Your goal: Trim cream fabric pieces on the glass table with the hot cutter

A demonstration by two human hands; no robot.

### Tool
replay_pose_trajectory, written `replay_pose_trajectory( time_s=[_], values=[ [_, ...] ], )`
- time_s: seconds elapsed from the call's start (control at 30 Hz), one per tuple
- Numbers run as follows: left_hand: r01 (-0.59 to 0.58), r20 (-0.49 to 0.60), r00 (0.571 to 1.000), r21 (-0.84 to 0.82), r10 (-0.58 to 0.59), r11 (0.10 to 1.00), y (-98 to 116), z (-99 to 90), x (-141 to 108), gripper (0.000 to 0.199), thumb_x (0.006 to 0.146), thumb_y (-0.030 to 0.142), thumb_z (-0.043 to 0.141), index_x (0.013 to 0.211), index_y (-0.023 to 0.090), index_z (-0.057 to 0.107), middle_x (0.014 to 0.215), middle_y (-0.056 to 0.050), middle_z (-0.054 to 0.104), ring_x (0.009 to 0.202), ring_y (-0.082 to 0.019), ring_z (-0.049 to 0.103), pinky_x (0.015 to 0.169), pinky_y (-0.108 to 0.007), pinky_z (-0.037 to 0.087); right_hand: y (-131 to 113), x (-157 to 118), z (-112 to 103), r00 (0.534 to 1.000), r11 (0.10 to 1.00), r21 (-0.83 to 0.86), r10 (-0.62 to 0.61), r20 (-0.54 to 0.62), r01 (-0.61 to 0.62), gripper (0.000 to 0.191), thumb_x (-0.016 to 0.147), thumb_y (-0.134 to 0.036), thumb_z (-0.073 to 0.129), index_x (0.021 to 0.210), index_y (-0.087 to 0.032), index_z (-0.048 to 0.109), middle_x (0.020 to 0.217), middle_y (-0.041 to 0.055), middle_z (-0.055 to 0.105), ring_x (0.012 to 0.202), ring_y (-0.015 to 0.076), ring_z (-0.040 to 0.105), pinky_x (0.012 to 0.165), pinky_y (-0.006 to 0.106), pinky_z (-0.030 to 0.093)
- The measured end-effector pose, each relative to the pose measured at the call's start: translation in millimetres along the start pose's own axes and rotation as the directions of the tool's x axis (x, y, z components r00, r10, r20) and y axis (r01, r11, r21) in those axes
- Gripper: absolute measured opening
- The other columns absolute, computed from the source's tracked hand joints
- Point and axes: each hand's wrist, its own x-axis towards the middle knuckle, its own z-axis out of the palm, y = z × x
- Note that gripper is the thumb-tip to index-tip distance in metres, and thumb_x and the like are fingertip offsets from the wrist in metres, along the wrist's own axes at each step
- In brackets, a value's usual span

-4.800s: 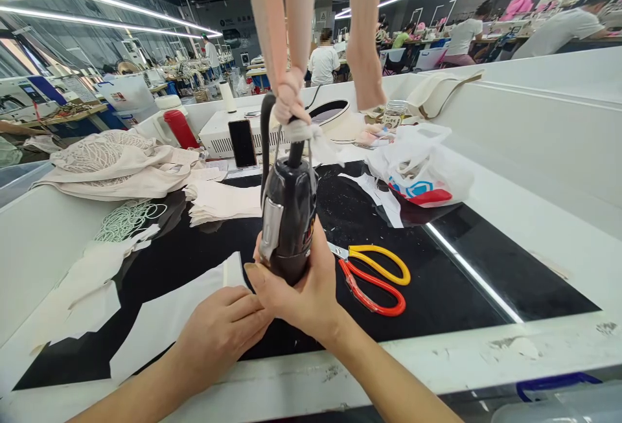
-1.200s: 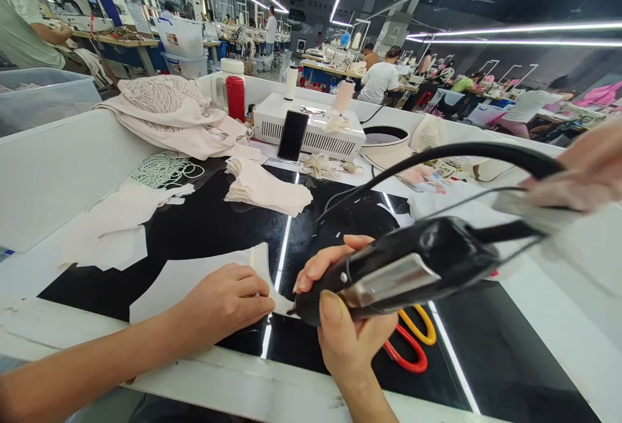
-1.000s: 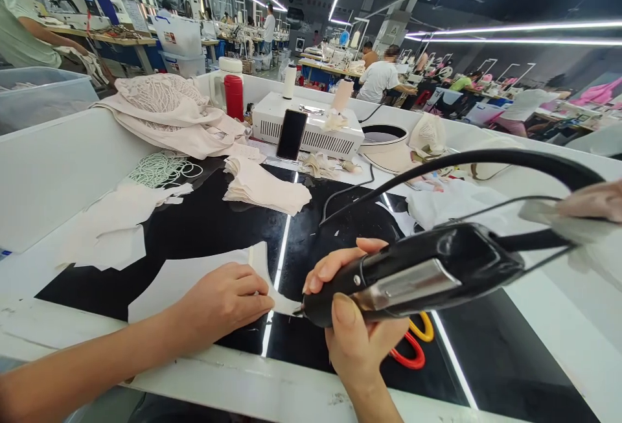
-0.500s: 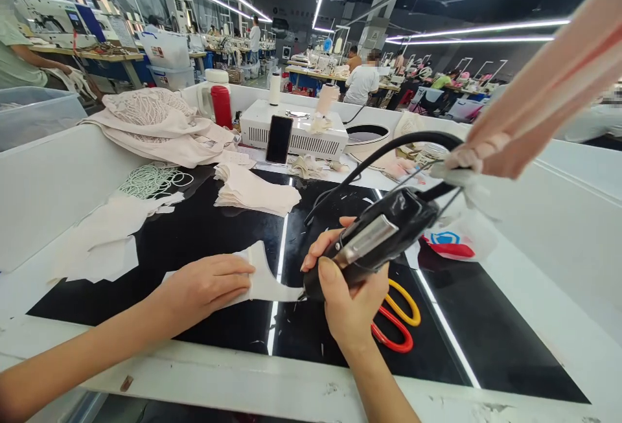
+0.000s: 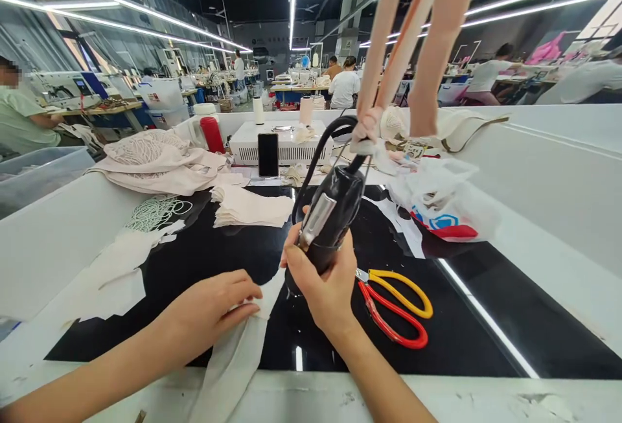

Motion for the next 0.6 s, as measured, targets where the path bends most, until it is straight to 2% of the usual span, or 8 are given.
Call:
replay_pose_trajectory(
  time_s=[0.13, 0.23, 0.3, 0.43, 0.6],
  values=[
    [-0.167, -0.042, 0.986, -0.124, 0.163, 0.978, -17, 0.3, 23, 0.027, 0.094, 0.020, 0.079, 0.113, 0.021, 0.061, 0.129, -0.006, 0.066, 0.126, -0.023, 0.060, 0.109, -0.039, 0.050, 5, 4, 5, 1.000, 1.000, 0.023, -0.013, 0.020, 0.012, 0.030, 0.087, -0.030, 0.077, 0.110, -0.027, 0.057, 0.078, -0.0060, 0.066, 0.057, 0.0117, 0.061, 0.054, 0.027, 0.055],
    [-0.221, 0.021, 0.973, -0.194, 0.230, 0.956, -25, 3.1, 33, 0.033, 0.089, 0.021, 0.084, 0.113, 0.022, 0.061, 0.138, -0.009, 0.064, 0.140, -0.025, 0.052, 0.117, -0.043, 0.046, 10, 6, 8, 1.000, 1.000, 0.021, -0.010, 0.016, 0.010, 0.025, 0.086, -0.029, 0.077, 0.101, -0.026, 0.057, 0.079, -0.0061, 0.066, 0.058, 0.0106, 0.059, 0.055, 0.026, 0.055],
    [-0.211, 0.075, 0.971, -0.175, 0.227, 0.962, -28, 4.4, 36, 0.034, 0.088, 0.025, 0.085, 0.113, 0.022, 0.062, 0.137, -0.010, 0.065, 0.142, -0.027, 0.050, 0.120, -0.050, 0.043, 12, 7, 10, 1.000, 1.000, 0.015, -0.014, 0.010, 0.014, 0.024, 0.086, -0.029, 0.077, 0.099, -0.026, 0.057, 0.079, -0.0060, 0.066, 0.059, 0.0105, 0.058, 0.056, 0.026, 0.055],
    [-0.169, 0.143, 0.972, -0.114, 0.185, 0.979, -32, 4.0, 36, 0.035, 0.088, 0.034, 0.086, 0.112, 0.023, 0.062, 0.137, -0.009, 0.066, 0.148, -0.030, 0.046, 0.125, -0.068, 0.025, 14, 8, 13, 1.000, 1.000, 0.019, -0.010, 0.010, 0.010, 0.026, 0.084, -0.027, 0.076, 0.102, -0.026, 0.058, 0.078, -0.0060, 0.065, 0.061, 0.0111, 0.058, 0.058, 0.027, 0.055],
    [-0.147, 0.185, 0.970, -0.069, 0.157, 0.987, -36, 1.3, 32, 0.037, 0.088, 0.036, 0.086, 0.114, 0.024, 0.061, 0.143, -0.007, 0.063, 0.151, -0.032, 0.043, 0.125, -0.075, 0.016, 16, 9, 17, 1.000, 0.999, -0.031, 0.025, -0.002, -0.025, 0.027, 0.083, -0.032, 0.077, 0.099, -0.026, 0.056, 0.079, -0.0051, 0.065, 0.063, 0.0121, 0.060, 0.061, 0.029, 0.054]
  ],
)
